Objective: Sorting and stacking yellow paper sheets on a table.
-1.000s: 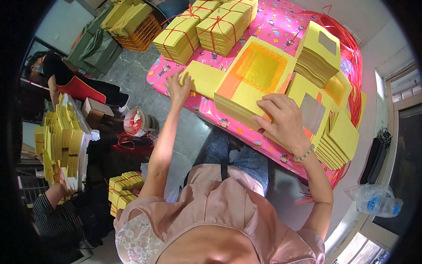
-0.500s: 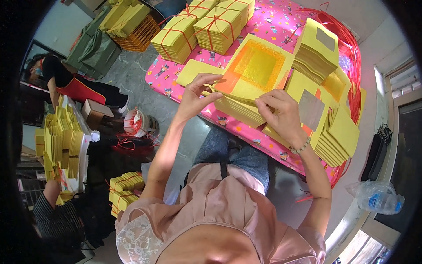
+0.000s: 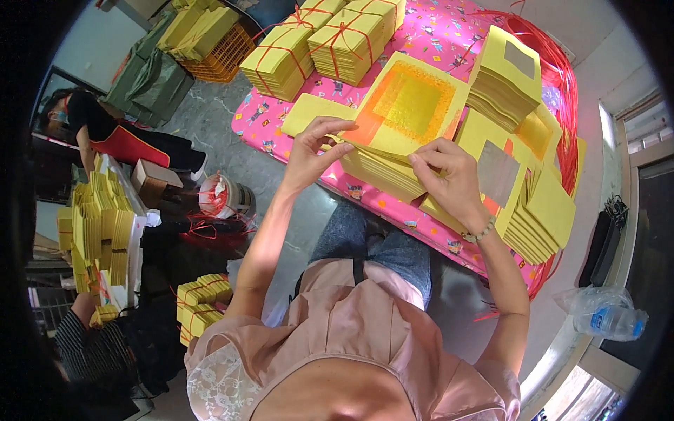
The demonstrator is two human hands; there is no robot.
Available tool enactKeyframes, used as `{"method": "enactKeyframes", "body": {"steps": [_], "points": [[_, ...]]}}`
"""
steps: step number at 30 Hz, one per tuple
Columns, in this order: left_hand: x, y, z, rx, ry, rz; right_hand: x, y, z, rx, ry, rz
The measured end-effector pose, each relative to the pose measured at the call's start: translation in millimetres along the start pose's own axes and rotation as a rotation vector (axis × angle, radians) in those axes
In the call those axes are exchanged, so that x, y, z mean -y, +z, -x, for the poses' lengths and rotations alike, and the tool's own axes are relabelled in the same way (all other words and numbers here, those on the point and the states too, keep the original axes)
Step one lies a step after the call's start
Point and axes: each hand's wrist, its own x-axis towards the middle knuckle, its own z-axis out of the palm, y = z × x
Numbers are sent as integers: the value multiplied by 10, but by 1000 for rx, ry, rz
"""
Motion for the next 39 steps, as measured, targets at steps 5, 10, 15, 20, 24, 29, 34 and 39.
{"method": "enactKeyframes", "body": {"steps": [5, 10, 15, 20, 24, 29, 34, 39], "points": [[-7, -2, -2, 6, -6, -1, -7, -11, -1, 13, 9, -11], [-10, -4, -1, 8, -5, -3, -21, -4, 5, 12, 19, -22], [-17, -12, -5, 12, -4, -7, -16, -7, 3, 24, 46, -33], [-109, -22, -12, 31, -3, -30, -18, -6, 0, 8, 23, -20], [-219, 18, -100, -21, 224, -393, 4, -22, -10, 7, 29, 10], [-260, -12, -297, 52, 336, -575, -20, -109, -141, -44, -11, 36], [-484, 213, -450, -269, 549, -639, -201, -317, -556, -166, 56, 103], [-489, 429, -622, -32, 581, -718, -561, -514, -1059, -149, 164, 242]]}}
